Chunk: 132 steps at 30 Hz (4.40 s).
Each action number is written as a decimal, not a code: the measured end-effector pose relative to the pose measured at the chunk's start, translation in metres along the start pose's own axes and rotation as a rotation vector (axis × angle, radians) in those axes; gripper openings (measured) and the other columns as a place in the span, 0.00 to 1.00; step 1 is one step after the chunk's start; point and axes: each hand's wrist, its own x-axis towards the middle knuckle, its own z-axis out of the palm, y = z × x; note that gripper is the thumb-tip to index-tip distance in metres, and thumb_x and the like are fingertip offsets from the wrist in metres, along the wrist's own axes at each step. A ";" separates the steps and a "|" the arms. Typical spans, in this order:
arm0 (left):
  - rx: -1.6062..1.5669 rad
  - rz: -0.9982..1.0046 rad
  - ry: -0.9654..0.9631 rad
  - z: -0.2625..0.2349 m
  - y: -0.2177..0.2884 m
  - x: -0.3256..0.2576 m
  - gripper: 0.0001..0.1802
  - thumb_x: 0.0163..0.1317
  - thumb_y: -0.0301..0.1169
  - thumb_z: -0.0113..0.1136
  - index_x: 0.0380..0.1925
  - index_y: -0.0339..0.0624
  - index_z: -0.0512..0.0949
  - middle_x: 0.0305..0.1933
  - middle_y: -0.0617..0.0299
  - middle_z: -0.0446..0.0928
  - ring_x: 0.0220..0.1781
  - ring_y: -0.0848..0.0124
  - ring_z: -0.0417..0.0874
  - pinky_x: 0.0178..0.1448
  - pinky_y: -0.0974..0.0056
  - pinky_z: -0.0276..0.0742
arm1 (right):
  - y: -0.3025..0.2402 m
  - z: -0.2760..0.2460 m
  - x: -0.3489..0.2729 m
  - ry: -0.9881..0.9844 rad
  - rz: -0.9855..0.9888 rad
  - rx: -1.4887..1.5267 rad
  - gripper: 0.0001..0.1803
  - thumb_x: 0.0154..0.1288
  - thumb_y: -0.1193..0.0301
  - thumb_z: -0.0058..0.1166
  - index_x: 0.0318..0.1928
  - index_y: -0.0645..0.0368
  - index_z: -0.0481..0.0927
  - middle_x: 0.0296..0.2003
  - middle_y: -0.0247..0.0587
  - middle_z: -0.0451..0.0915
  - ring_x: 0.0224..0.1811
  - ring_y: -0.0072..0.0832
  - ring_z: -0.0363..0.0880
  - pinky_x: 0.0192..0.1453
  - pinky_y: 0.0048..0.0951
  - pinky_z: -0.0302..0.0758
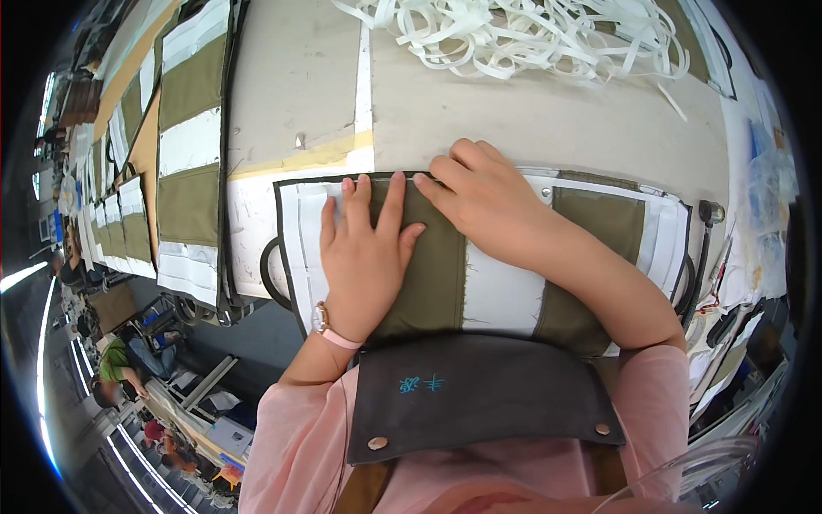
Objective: The person assembles a green and white striped bag by hand. They fold the edges of the fabric, insert white straps into the seams, and use a hammer to secure metal rivets. The process is repeated for multiple sections of the bag.
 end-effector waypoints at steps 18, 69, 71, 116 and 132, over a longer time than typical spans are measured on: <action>-0.104 0.079 -0.013 -0.001 0.016 0.008 0.28 0.67 0.34 0.61 0.65 0.35 0.72 0.62 0.44 0.72 0.60 0.47 0.74 0.75 0.43 0.61 | -0.013 -0.003 -0.012 0.008 -0.055 -0.199 0.10 0.52 0.72 0.59 0.36 0.61 0.85 0.38 0.40 0.76 0.43 0.37 0.72 0.47 0.39 0.72; -0.265 0.102 0.153 0.017 0.012 0.000 0.28 0.61 0.38 0.67 0.59 0.37 0.76 0.55 0.45 0.71 0.54 0.46 0.71 0.62 0.47 0.66 | 0.007 0.008 -0.024 0.081 -0.056 -0.044 0.08 0.50 0.71 0.56 0.31 0.58 0.83 0.35 0.39 0.74 0.42 0.38 0.73 0.42 0.37 0.71; -0.236 0.137 0.146 0.022 0.015 0.006 0.28 0.63 0.38 0.66 0.60 0.36 0.75 0.56 0.44 0.71 0.54 0.46 0.72 0.62 0.46 0.66 | -0.003 0.016 -0.027 0.209 -0.044 -0.239 0.10 0.50 0.66 0.59 0.29 0.59 0.85 0.34 0.38 0.76 0.40 0.36 0.73 0.41 0.37 0.71; -0.033 -0.025 0.254 0.014 0.035 -0.069 0.24 0.64 0.34 0.49 0.60 0.41 0.77 0.66 0.48 0.73 0.67 0.48 0.72 0.74 0.44 0.62 | 0.060 0.005 -0.023 0.116 0.170 0.314 0.08 0.63 0.70 0.56 0.35 0.55 0.88 0.34 0.45 0.80 0.41 0.46 0.80 0.48 0.46 0.76; -0.084 -0.023 0.307 0.006 0.035 -0.068 0.22 0.64 0.30 0.53 0.59 0.40 0.77 0.63 0.46 0.74 0.64 0.48 0.74 0.72 0.44 0.65 | 0.060 0.008 -0.020 0.254 0.269 0.296 0.13 0.68 0.61 0.56 0.33 0.55 0.87 0.30 0.46 0.83 0.37 0.47 0.81 0.44 0.49 0.75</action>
